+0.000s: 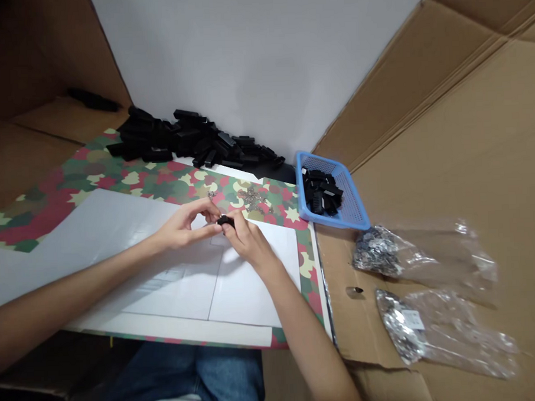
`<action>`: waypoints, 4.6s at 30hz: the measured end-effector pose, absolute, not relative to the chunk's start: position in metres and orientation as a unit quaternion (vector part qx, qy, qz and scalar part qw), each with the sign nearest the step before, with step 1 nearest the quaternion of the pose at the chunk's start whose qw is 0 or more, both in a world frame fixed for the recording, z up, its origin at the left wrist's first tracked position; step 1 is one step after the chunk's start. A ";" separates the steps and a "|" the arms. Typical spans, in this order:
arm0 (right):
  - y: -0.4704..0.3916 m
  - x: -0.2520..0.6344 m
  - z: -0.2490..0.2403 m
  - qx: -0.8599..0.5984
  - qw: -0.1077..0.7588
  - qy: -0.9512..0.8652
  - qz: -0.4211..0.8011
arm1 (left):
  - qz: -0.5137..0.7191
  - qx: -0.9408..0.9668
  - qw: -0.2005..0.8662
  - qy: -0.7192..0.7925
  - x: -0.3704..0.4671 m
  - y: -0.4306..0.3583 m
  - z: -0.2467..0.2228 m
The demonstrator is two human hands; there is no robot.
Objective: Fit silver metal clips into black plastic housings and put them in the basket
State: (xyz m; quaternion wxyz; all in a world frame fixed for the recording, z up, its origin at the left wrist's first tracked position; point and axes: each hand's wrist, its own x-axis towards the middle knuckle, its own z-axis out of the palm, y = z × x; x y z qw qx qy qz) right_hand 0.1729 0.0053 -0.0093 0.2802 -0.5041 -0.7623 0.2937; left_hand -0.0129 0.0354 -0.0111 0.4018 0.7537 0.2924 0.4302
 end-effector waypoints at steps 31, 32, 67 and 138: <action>0.016 0.191 0.000 -0.400 0.197 -0.468 0.763 | 0.366 0.880 0.223 0.207 -0.022 0.032 -0.005; 0.017 0.191 0.000 -0.401 0.193 -0.470 0.762 | 0.359 0.883 0.222 0.206 -0.022 0.032 -0.005; 0.034 0.190 -0.056 -0.478 0.436 -0.589 0.484 | 0.088 0.891 0.178 0.408 -0.015 -0.021 -0.014; 0.009 0.173 -0.057 -0.514 0.544 -0.397 0.532 | 0.475 0.360 0.699 0.395 0.032 0.001 -0.018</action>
